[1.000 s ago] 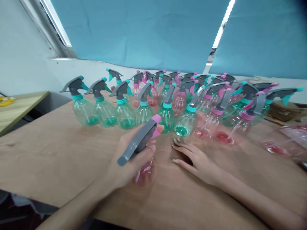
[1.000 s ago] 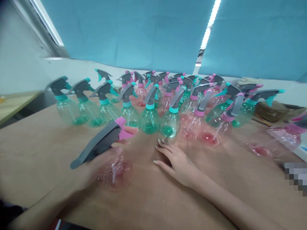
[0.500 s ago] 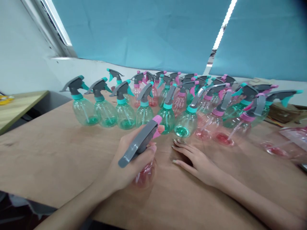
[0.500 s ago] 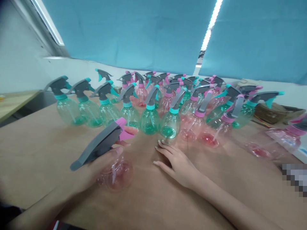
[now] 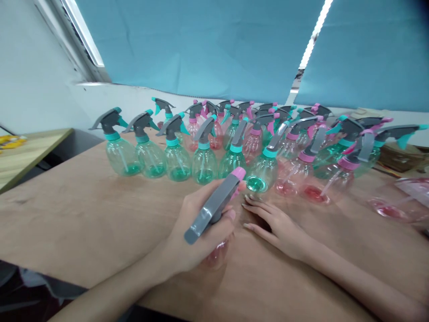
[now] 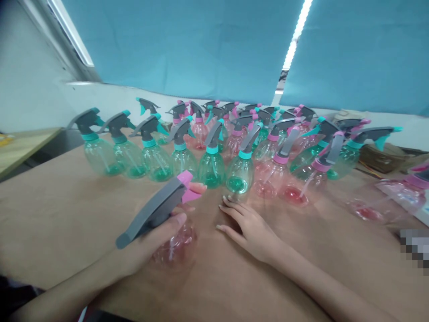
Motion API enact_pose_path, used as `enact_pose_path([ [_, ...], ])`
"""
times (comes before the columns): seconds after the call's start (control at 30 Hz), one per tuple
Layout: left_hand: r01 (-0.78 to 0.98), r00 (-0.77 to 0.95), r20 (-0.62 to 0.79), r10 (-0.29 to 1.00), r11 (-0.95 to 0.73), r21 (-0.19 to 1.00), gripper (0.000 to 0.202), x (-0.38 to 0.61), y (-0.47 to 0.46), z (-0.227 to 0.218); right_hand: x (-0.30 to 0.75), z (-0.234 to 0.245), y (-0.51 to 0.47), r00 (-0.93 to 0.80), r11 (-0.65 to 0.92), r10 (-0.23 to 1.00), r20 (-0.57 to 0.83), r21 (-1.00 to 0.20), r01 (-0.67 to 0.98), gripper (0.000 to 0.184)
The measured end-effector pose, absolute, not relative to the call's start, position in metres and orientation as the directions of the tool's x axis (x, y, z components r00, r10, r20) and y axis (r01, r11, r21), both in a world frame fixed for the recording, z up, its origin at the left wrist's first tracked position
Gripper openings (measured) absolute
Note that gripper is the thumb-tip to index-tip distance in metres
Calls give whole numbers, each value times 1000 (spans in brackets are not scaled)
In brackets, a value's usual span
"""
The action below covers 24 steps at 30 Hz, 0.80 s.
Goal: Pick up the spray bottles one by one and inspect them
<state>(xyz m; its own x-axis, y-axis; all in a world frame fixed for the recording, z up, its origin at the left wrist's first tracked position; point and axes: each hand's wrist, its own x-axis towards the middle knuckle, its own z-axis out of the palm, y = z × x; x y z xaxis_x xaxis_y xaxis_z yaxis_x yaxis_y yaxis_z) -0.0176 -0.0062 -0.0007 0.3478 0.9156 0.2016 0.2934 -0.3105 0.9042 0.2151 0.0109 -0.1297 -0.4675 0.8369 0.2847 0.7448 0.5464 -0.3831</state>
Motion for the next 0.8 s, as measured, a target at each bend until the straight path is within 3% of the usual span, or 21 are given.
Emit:
enact_pose_path([
  [0.13, 301, 346, 188, 919, -299, 906, 36, -16, -7, 1, 215, -130, 11, -476, 546, 837, 270, -371, 751, 49],
  [0.33, 258, 320, 186, 929, -274, 926, 21, -13, -5, -1, 214, -127, 11, -475, 535, 845, 247, -375, 757, 52],
  [0.6, 341, 341, 198, 919, -318, 885, 30, -12, -1, -5, 213, -127, 11, -457, 534, 845, 276, -411, 739, 51],
  [0.8, 307, 331, 257, 908, -361, 881, 18, -10, 0, -5, 213, -128, 13, -484, 553, 833, 269, -392, 735, 52],
])
